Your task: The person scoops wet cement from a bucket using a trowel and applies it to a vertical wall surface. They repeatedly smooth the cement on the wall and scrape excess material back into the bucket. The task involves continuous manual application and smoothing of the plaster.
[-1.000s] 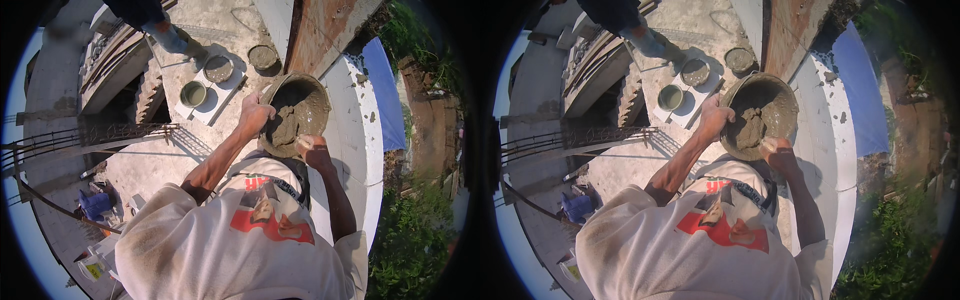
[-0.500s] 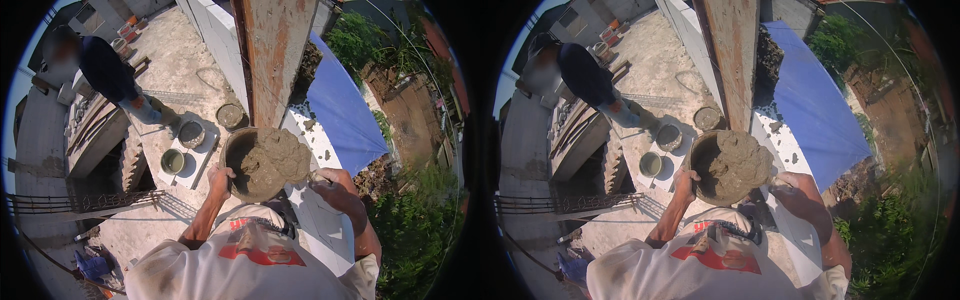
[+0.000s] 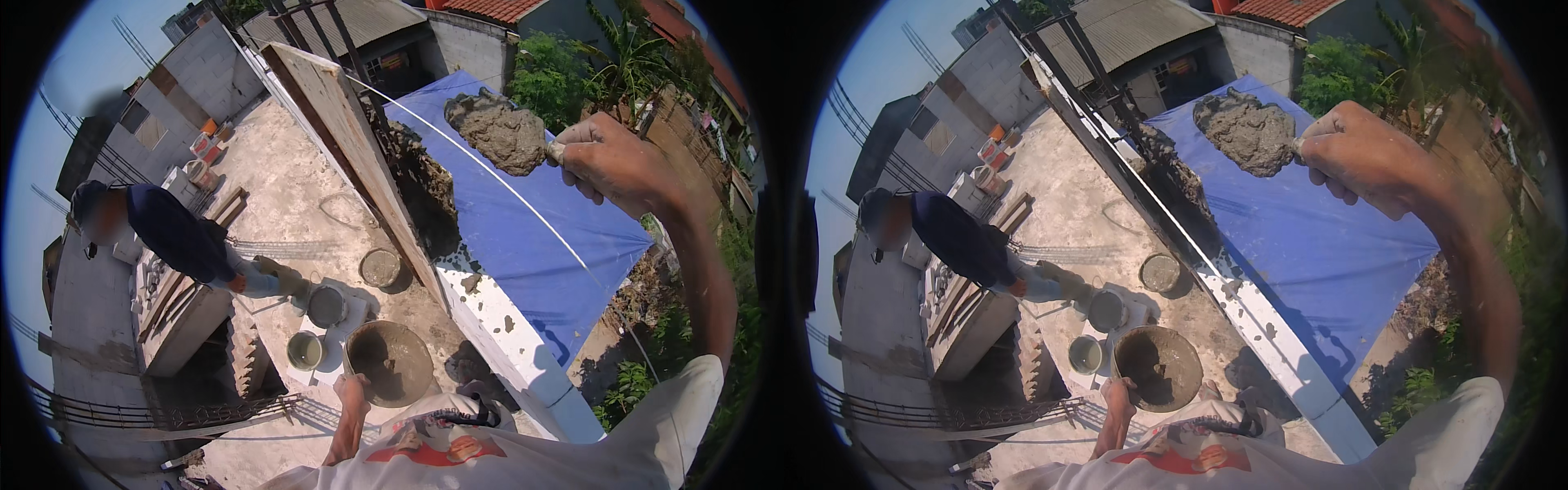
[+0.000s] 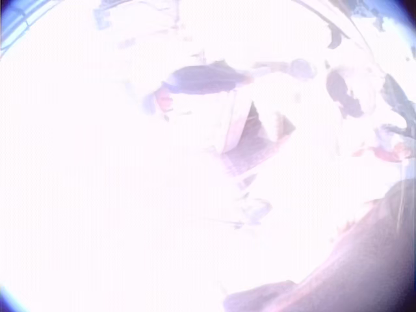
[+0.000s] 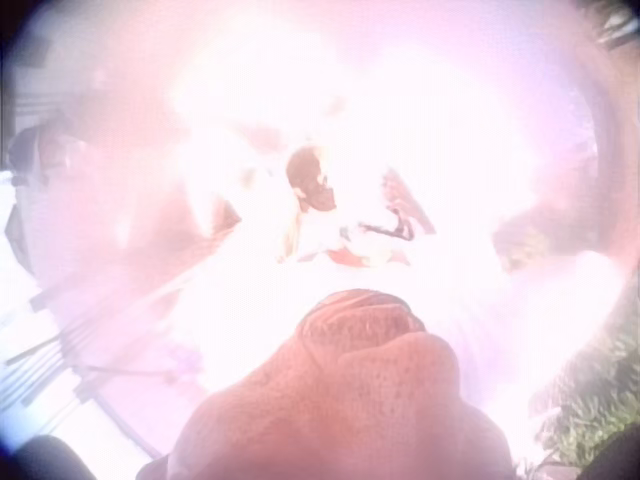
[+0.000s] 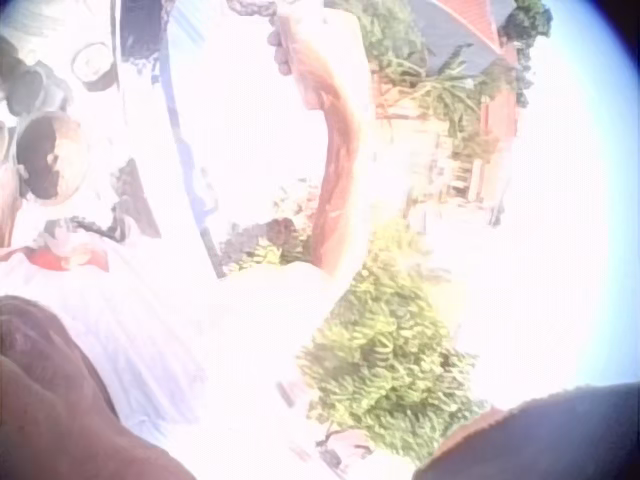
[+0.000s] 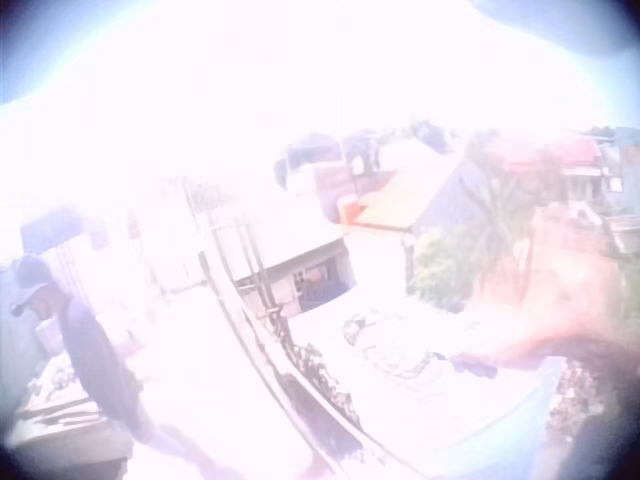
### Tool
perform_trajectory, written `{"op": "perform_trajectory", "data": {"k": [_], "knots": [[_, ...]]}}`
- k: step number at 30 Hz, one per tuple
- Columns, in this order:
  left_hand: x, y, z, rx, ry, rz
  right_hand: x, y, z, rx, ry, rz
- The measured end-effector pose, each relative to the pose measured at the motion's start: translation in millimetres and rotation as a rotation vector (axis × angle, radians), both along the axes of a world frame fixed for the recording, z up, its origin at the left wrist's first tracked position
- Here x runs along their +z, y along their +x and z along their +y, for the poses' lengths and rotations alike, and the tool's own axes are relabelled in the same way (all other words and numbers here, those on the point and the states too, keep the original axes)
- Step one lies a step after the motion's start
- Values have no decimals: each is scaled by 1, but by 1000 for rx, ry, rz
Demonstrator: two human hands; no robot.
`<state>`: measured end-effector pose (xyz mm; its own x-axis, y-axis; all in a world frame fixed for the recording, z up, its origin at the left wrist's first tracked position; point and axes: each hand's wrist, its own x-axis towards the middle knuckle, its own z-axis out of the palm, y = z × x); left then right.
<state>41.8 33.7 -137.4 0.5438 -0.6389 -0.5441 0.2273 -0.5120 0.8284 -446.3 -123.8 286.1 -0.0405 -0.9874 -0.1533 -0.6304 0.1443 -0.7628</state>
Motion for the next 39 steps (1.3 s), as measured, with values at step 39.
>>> {"op": "perform_trajectory", "data": {"k": [39], "knots": [[116,-35,-61,-642,-303,-76,-316,220,157,342,234,580]]}}
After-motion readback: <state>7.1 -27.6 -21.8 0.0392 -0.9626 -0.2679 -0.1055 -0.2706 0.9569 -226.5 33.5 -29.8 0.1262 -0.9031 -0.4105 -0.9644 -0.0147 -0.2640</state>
